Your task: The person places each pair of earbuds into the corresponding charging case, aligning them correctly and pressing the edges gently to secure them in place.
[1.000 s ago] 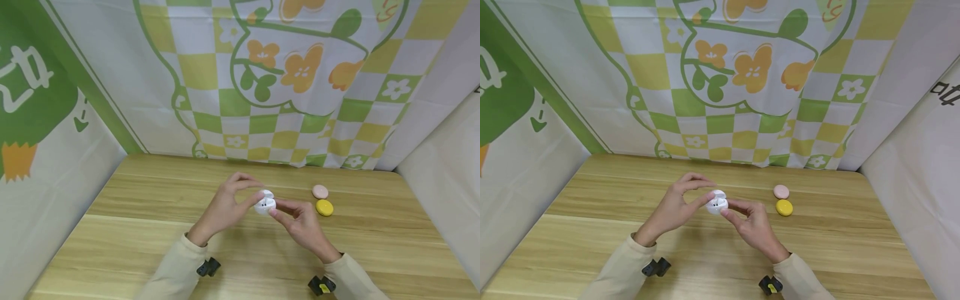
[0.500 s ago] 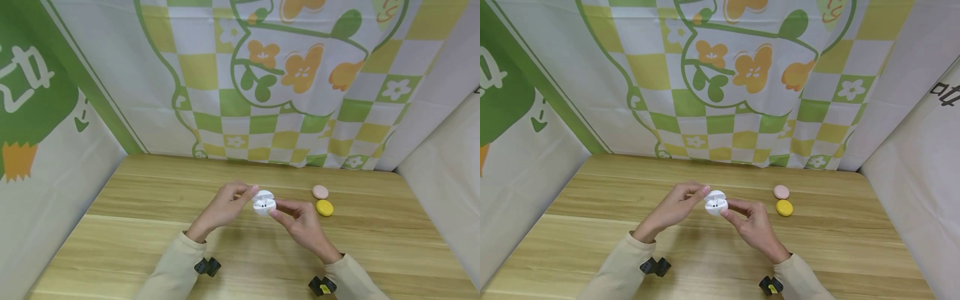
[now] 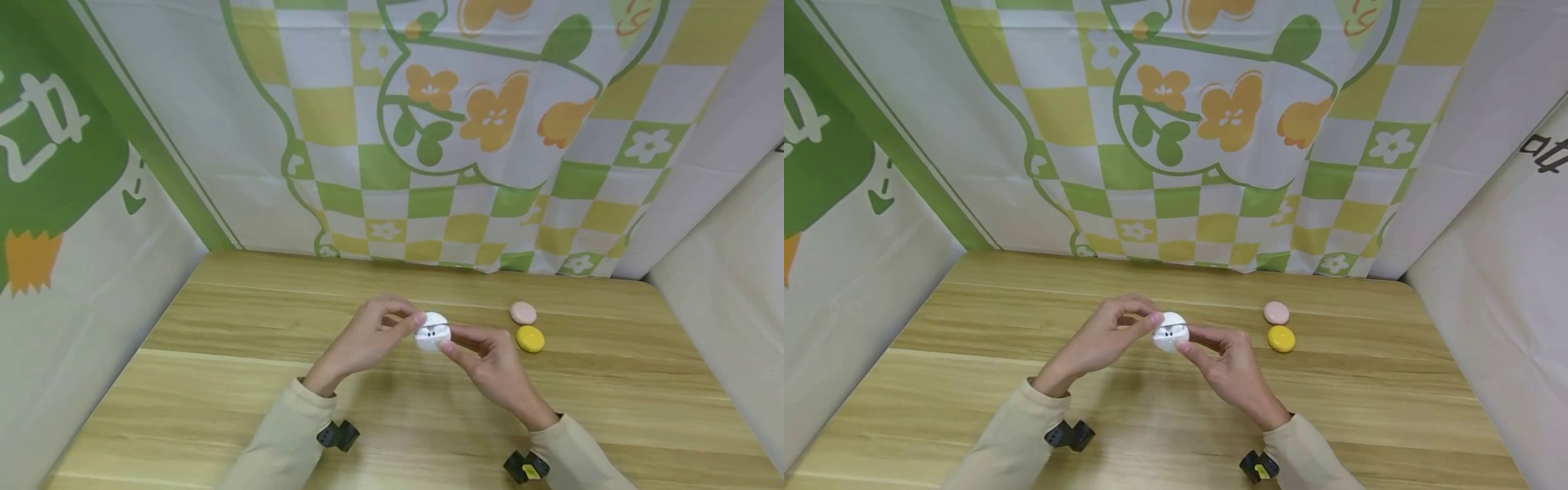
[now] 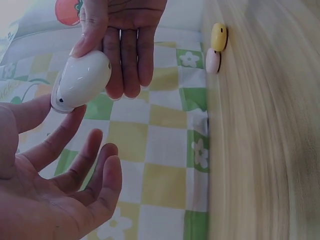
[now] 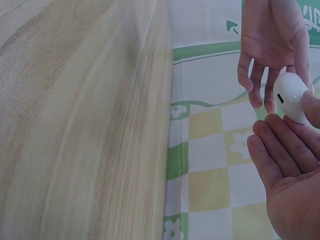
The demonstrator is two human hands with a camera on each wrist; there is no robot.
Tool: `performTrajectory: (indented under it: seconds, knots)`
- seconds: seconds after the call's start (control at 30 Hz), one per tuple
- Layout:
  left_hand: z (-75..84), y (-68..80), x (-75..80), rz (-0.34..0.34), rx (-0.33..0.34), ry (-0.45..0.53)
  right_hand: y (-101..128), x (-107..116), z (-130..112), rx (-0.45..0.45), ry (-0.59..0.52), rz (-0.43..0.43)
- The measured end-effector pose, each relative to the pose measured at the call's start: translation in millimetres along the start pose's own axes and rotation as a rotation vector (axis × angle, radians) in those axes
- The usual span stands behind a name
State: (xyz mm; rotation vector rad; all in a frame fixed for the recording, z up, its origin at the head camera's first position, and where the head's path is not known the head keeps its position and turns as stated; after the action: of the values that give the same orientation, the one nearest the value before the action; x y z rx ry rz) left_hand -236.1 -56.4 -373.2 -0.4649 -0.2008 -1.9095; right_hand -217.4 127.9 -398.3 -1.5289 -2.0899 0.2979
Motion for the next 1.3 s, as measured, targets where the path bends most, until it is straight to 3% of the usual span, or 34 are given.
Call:
performTrajectory:
  seconds: [0.23, 0.63, 0.8, 0.93, 1.17, 1.3]
  knots:
    - [5.8, 3.0, -2.0, 0.023, -0.054, -0.054, -1.3, 1.8, 2.1, -0.039, 0.009, 0.014]
    - [6.2, 5.6, -5.4, 0.008, -0.067, -0.094, -2.1, 2.6, 1.0, -0.075, -0.003, 0.018]
    - [4.9, 5.9, -6.2, 0.001, -0.075, -0.081, -1.9, 0.9, -1.6, -0.066, 0.048, -0.002]
    - [2.8, 6.2, -6.5, -0.014, -0.056, -0.064, -2.5, 0.6, -6.1, 0.032, 0.151, -0.022]
    - [-2.6, 5.4, -9.3, -0.027, -0.006, -0.057, -3.1, -1.9, -18.3, 0.328, 0.422, -0.055]
    - [-4.7, 4.7, -12.0, -0.042, 0.013, -0.055, -3.3, -6.2, -21.7, 0.403, 0.487, -0.085]
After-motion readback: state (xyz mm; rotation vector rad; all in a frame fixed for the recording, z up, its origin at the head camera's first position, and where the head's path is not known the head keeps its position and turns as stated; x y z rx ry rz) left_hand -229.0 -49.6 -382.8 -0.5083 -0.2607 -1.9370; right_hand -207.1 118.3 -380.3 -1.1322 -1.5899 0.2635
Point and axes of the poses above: each hand's wrist, its own y-axis away from the middle knuckle, its own x-axis out of the back of the hand, z = x × y, the point moved 6 cm from there along -y, towards the middle knuckle, and after that the axes turned 7 degrees about x, right-handed, at the moved point
